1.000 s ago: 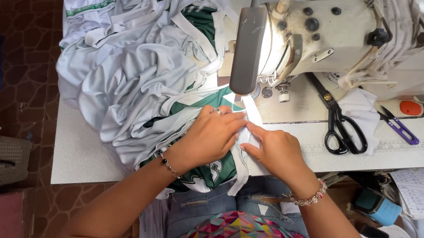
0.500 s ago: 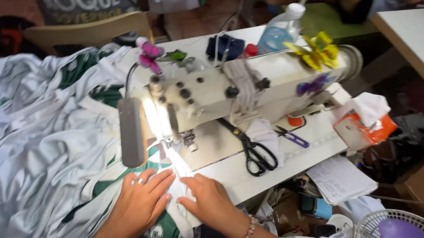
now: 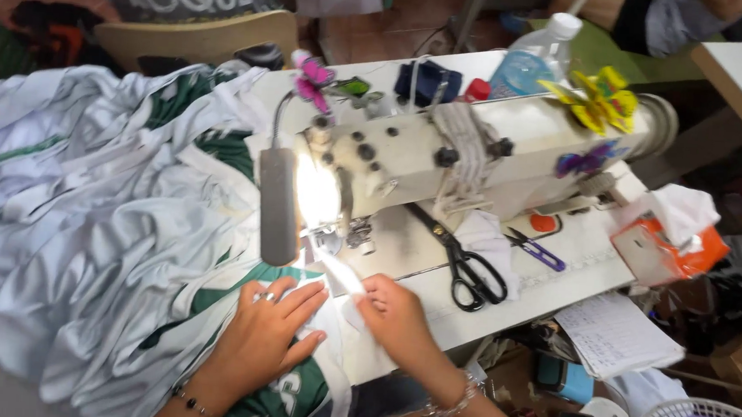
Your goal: Applying a white fabric trim or tape to the edges of green and white garment pieces using a sewing machine and scissors.
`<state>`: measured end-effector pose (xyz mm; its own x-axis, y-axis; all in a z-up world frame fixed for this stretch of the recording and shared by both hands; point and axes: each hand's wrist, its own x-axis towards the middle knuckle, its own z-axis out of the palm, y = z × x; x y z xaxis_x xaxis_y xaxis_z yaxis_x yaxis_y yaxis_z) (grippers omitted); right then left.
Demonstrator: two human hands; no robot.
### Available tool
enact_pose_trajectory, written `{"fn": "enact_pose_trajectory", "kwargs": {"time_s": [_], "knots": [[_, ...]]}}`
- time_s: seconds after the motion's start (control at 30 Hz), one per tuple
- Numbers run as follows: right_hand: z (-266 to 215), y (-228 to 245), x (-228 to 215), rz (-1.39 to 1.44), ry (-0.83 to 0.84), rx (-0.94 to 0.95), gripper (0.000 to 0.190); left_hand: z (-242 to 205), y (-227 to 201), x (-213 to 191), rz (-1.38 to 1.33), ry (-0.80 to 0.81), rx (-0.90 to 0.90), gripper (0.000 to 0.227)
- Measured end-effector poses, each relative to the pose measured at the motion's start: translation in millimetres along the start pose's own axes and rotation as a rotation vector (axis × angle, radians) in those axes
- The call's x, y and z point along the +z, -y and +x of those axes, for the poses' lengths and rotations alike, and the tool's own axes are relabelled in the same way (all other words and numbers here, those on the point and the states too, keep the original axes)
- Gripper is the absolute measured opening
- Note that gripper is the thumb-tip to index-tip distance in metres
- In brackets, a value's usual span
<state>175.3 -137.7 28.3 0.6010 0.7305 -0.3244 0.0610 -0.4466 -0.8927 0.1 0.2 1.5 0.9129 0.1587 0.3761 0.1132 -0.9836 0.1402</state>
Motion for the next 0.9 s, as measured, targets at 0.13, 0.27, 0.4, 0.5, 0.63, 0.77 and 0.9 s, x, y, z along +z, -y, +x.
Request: {"fn": "enact_pose_trajectory", "kwargs": {"time_s": [0.13, 0.27, 0.4, 0.5, 0.63, 0.77, 0.9], "knots": [[2.2, -3.2, -12.4, 0.365, 0.284, 0.119, 0.024, -1.5, 2.2, 0.2, 0.026, -0.019, -0.032, 0.047], [5.9, 4.9, -16.7, 0.008, 0.186, 0.138, 0.018, -3.1, 7.7, 1.9, -0.034, -0.002, -0.044, 0.047], [30.9, -15.8, -27.4, -0.102, 0.004, -0.059, 0.022, 1.2, 13.8, 15.8, -0.108, -0.024, -0.090, 0.047], [11.7, 29.1, -22.0, -0.261, -0.091, -0.126, 0.017, 8.1, 18.7, 21.0, -0.082, -0.003, -0.108, 0.046], [3.2, 15.7, -5.5, -0.278, -0.020, -0.184, 0.022, 22.6, 19.6, -1.3, -0.048, 0.036, -0.075, 0.037], [-2.0, 2.5, 10.1, -0.582, -0.039, -0.807, 0.030, 25.2, 18.7, -2.6, -0.097, 0.157, -0.143, 0.028], [-2.3, 0.6, 15.8, -0.625, -0.086, -0.889, 0.036, 23.2, 17.8, -0.7, -0.100, 0.101, -0.141, 0.031]]}}
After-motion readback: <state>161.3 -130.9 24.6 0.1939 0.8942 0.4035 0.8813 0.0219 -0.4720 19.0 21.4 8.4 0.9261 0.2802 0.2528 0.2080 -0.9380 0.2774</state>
